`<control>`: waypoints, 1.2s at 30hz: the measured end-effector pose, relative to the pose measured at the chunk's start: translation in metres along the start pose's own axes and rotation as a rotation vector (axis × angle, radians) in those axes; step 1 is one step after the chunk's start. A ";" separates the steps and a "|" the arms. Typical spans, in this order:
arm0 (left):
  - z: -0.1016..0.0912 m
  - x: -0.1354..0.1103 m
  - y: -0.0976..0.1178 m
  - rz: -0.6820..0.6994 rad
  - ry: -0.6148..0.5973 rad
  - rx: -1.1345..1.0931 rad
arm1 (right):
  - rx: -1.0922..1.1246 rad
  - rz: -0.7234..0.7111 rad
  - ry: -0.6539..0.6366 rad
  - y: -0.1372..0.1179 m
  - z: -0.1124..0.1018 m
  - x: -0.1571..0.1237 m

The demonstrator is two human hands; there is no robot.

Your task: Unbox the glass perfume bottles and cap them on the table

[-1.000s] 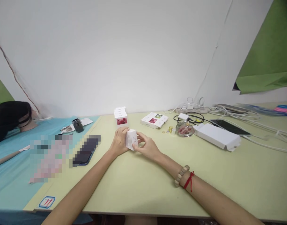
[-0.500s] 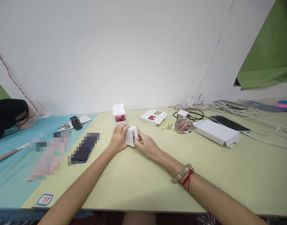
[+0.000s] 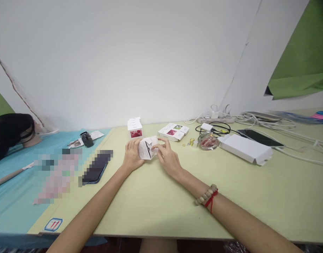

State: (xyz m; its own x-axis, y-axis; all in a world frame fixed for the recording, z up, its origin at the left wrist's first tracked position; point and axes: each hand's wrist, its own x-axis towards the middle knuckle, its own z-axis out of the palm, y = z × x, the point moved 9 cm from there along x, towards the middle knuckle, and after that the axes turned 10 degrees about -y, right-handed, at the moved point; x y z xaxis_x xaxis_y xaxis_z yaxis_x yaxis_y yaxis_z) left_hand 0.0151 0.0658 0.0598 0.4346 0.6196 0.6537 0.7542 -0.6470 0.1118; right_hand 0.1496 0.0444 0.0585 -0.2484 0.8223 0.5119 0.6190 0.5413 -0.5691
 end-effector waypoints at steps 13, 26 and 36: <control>0.002 0.000 0.007 0.087 -0.025 0.053 | -0.130 0.113 0.034 0.007 -0.001 -0.001; 0.004 0.001 0.007 0.061 -0.050 0.097 | -0.223 0.038 -0.006 -0.003 0.006 -0.002; 0.006 0.000 0.005 0.055 -0.045 0.094 | -0.254 0.084 0.044 0.011 -0.002 0.000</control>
State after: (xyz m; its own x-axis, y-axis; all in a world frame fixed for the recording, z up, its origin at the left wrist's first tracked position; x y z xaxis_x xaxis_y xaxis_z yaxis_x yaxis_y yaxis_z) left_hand 0.0216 0.0649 0.0560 0.4964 0.6054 0.6221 0.7709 -0.6369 0.0046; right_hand 0.1581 0.0501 0.0538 -0.1592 0.8508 0.5009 0.8043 0.4059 -0.4339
